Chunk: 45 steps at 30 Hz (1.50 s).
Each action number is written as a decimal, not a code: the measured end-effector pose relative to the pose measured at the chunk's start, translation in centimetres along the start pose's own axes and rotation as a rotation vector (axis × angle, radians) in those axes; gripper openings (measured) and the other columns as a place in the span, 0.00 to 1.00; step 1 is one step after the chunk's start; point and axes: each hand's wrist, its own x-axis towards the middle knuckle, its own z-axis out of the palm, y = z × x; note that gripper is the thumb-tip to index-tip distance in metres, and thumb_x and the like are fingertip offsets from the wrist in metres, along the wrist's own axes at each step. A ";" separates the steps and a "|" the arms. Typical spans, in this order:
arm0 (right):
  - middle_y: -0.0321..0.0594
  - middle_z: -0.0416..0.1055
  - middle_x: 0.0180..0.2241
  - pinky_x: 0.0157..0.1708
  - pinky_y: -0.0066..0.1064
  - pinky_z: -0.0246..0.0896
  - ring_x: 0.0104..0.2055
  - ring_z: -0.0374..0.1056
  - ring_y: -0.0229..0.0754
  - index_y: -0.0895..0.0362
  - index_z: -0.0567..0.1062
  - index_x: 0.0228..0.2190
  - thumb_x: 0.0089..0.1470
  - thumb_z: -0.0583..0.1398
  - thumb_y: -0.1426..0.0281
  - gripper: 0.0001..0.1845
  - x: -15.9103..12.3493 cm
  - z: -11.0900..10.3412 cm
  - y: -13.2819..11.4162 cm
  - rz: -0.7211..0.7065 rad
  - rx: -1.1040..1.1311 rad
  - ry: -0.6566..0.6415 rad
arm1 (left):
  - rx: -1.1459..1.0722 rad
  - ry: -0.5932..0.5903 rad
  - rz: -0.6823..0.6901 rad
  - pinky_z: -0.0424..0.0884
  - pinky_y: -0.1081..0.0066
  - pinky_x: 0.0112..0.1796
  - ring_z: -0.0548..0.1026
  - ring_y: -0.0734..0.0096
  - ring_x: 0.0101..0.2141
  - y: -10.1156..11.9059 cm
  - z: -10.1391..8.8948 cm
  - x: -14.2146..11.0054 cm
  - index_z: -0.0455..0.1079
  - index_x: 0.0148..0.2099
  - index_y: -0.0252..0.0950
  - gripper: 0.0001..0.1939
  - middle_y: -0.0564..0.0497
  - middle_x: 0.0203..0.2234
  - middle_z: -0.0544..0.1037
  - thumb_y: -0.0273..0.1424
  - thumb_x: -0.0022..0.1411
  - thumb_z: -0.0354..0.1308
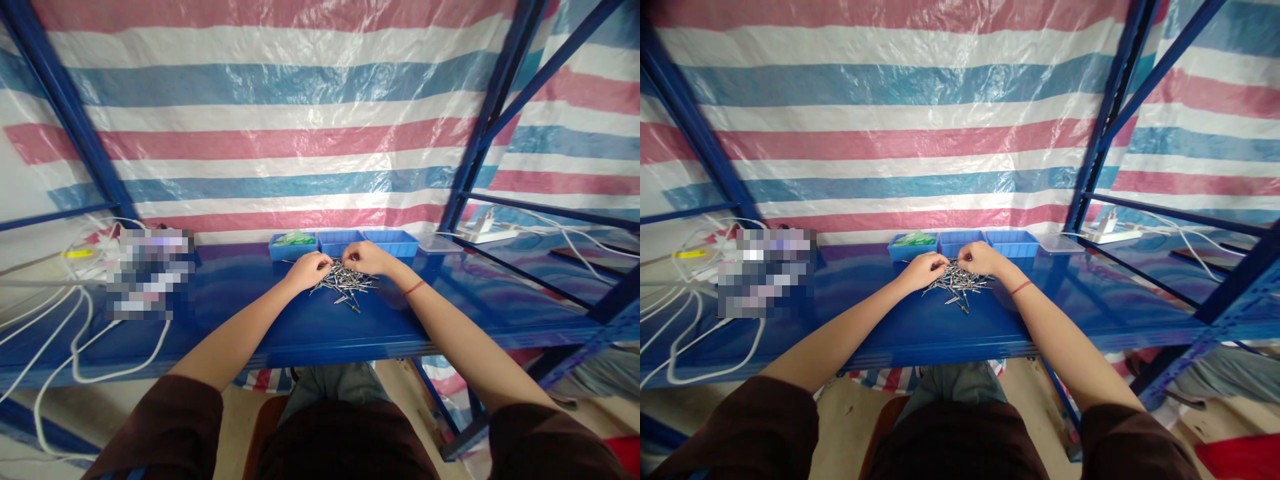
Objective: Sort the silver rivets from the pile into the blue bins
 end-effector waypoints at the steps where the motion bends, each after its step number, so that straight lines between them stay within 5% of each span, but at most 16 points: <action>1: 0.35 0.72 0.22 0.27 0.26 0.54 0.24 0.63 0.35 0.58 0.76 0.22 0.42 0.55 0.74 0.09 -0.1 0.1 -0.3 -0.013 0.028 -0.051 | 0.004 -0.003 -0.003 0.67 0.70 0.38 0.72 0.69 0.32 0.1 -0.1 0.0 0.73 0.37 0.37 0.10 0.50 0.30 0.75 0.28 0.54 0.52; 12: 0.34 0.68 0.18 0.23 0.25 0.50 0.20 0.60 0.33 0.58 0.75 0.20 0.42 0.57 0.75 0.06 0.2 1.8 -0.9 -0.011 0.001 -0.146 | -0.004 -0.007 0.000 0.67 0.71 0.37 0.72 0.70 0.31 0.3 -0.1 0.0 0.73 0.36 0.37 0.10 0.50 0.29 0.74 0.30 0.56 0.51; 19: 0.38 0.71 0.24 0.28 0.26 0.55 0.25 0.62 0.34 0.60 0.75 0.27 0.51 0.55 0.67 0.11 0.6 2.0 -0.9 -0.004 0.165 0.100 | -0.115 0.012 0.006 0.67 0.71 0.36 0.72 0.69 0.32 0.4 0.2 0.1 0.71 0.35 0.36 0.09 0.51 0.29 0.75 0.35 0.52 0.57; 30: 0.41 0.73 0.29 0.33 0.29 0.60 0.29 0.66 0.36 0.61 0.74 0.29 0.50 0.57 0.64 0.12 0.8 2.4 -2.4 0.092 0.419 0.275 | -0.181 0.107 -0.123 0.64 0.75 0.32 0.72 0.72 0.29 0.5 0.0 0.3 0.70 0.30 0.35 0.14 0.54 0.25 0.76 0.39 0.58 0.50; 41: 0.41 0.73 0.28 0.32 0.30 0.60 0.28 0.66 0.37 0.61 0.74 0.28 0.49 0.56 0.67 0.10 1.1 2.9 -1.5 0.108 0.376 0.345 | -0.251 0.133 -0.117 0.68 0.72 0.37 0.75 0.68 0.35 0.8 0.2 0.4 0.72 0.37 0.36 0.12 0.50 0.33 0.79 0.37 0.58 0.52; 45: 0.40 0.72 0.29 0.31 0.30 0.59 0.30 0.65 0.38 0.59 0.73 0.28 0.48 0.56 0.72 0.06 0.8 2.5 -2.2 -0.027 0.191 0.400 | -0.266 0.143 -0.123 0.69 0.71 0.37 0.76 0.67 0.34 0.6 0.3 0.5 0.72 0.36 0.35 0.11 0.50 0.31 0.79 0.36 0.57 0.53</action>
